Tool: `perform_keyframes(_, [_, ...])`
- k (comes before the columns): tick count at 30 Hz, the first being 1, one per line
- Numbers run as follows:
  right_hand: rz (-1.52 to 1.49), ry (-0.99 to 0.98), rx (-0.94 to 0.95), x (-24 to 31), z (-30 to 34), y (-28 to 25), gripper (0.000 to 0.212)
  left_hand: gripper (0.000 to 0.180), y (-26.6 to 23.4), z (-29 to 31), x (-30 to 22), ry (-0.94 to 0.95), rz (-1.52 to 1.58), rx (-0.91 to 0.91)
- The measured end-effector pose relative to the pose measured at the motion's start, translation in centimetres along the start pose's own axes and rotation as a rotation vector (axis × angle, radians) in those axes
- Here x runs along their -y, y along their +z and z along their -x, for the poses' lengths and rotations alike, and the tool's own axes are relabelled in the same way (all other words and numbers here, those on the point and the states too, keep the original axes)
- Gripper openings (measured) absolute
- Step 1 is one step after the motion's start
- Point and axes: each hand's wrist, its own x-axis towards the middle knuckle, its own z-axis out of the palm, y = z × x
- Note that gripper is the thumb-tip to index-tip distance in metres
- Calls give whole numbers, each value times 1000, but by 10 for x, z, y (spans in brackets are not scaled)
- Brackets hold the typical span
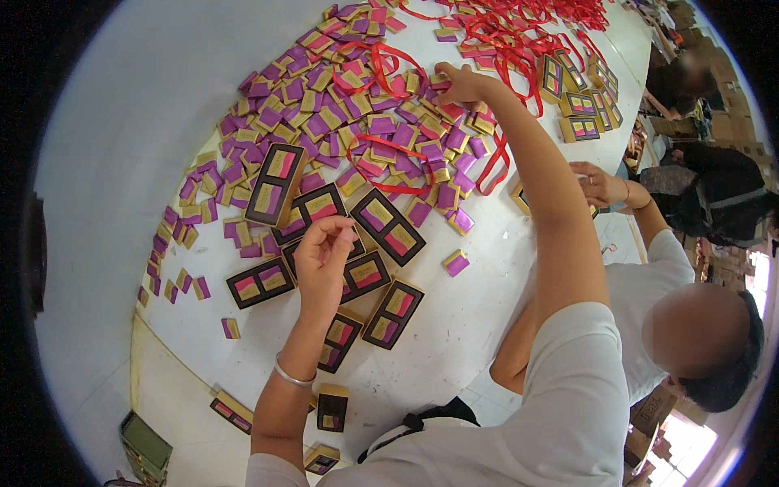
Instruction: The person assembles small rectangular boxes by inserting dark inserts into yellow frames, then places colorful paper pieces inside. They handle the boxes one at a time, arranging them on a white table alongside other workers.
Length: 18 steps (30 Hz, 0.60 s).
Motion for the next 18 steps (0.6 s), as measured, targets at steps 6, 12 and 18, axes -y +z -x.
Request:
perform_keyframes(6, [-449, -41, 67, -17, -16, 8, 33, 11, 21, -11, 0, -89, 135, 76])
perform_keyframes(12, [-313, -129, -342, -27, -11, 34, 23, 18, 33, -27, 4, -365, 286, 185])
perform_keyframes(18, [-729, -294, -334, 14, 56, 43, 24, 38, 39, -41, -14, -642, 666, 125])
